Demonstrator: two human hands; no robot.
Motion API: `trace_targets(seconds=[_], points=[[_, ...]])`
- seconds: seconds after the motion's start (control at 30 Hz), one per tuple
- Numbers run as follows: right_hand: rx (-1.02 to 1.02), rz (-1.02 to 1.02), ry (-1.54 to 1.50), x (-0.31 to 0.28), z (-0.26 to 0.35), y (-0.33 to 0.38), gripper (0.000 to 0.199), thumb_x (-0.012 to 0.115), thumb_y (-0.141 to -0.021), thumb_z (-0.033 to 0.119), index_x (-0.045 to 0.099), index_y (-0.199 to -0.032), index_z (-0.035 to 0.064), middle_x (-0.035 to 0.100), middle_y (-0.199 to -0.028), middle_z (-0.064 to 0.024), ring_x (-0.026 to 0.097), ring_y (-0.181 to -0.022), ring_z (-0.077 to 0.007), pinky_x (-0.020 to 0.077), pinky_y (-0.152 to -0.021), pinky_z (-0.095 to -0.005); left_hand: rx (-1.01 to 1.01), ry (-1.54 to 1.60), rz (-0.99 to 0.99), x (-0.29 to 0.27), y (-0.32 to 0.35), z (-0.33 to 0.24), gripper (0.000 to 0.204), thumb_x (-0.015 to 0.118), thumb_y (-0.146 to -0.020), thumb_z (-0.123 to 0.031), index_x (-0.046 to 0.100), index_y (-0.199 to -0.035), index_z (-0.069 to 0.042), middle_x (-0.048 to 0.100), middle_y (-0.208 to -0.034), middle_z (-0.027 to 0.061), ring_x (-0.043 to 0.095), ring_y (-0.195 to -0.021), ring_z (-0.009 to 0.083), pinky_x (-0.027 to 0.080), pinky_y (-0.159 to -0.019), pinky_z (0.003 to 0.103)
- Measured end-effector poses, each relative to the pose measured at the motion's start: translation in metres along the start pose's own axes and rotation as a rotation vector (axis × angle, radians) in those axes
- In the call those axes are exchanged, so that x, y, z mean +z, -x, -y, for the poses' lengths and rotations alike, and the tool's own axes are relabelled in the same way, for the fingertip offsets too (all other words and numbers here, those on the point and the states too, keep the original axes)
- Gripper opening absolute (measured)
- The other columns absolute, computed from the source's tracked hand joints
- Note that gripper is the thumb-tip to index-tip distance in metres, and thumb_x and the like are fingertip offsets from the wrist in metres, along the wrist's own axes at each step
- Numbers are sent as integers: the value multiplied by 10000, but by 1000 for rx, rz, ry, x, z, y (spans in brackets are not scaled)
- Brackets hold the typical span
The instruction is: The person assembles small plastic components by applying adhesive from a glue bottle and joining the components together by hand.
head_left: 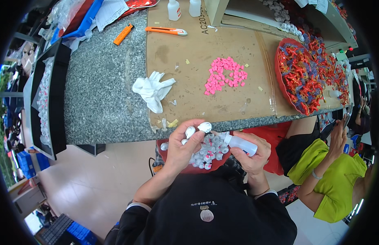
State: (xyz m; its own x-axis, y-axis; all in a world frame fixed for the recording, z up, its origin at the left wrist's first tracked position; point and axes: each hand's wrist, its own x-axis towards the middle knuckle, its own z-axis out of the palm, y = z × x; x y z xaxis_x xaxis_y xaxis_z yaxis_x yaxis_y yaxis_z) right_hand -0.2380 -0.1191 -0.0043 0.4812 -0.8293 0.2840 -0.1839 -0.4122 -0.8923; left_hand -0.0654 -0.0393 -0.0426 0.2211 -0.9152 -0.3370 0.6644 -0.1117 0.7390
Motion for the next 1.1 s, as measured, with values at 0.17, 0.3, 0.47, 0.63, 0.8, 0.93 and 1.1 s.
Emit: trace_targets(seconds=[0.17,0.3,0.47,0.63,0.8,0.93,1.1], points=[[5,-5,15,0,0,0,344,743,-600,26,649,-927,-27,661,-732,-116,641,-615,-160,481,-541,-241,13,0,34,2,1,0,243,543,-873,-29,533,-1116,-11,497,-744,-11,343,-538,9,263,-437,165],[24,-7,7,1,0,0,342,742,-602,25,650,-927,-27,662,-735,-117,640,-612,-158,480,-539,-240,1,0,29,4,2,0,249,542,-873,-26,529,-1122,-11,492,-744,-15,333,-538,8,254,-436,164],[9,-15,-3,0,-1,2,335,745,-607,31,649,-923,-27,663,-738,-116,642,-620,-157,481,-545,-241,1,-5,5,2,0,1,244,563,-862,-44,536,-1103,-21,543,-726,28,367,-513,39,285,-438,189],[1,-60,18,0,-5,2,316,742,-623,35,649,-918,-27,662,-734,-110,636,-608,-150,472,-537,-237,27,-11,4,2,1,2,249,558,-869,-44,532,-1116,-19,514,-757,2,363,-543,9,261,-436,160],[29,-35,8,0,-4,2,319,743,-623,33,647,-921,-27,661,-731,-108,635,-605,-153,477,-548,-236,22,-16,-27,2,0,0,241,562,-859,-31,537,-1099,-20,540,-749,30,395,-551,37,304,-445,188],[82,-4,-26,-1,-3,2,335,742,-626,23,639,-940,-31,659,-753,-96,632,-629,-141,485,-586,-230,17,-29,-31,4,0,-2,239,559,-860,-29,536,-1098,-17,531,-740,31,384,-534,36,296,-444,185],[293,-95,-213,5,-3,-10,315,720,-661,7,623,-958,-31,644,-872,-95,609,-760,-110,469,-679,-218,5,-39,-41,0,3,-1,239,559,-858,-26,534,-1096,-12,526,-724,37,367,-506,39,288,-440,182]])
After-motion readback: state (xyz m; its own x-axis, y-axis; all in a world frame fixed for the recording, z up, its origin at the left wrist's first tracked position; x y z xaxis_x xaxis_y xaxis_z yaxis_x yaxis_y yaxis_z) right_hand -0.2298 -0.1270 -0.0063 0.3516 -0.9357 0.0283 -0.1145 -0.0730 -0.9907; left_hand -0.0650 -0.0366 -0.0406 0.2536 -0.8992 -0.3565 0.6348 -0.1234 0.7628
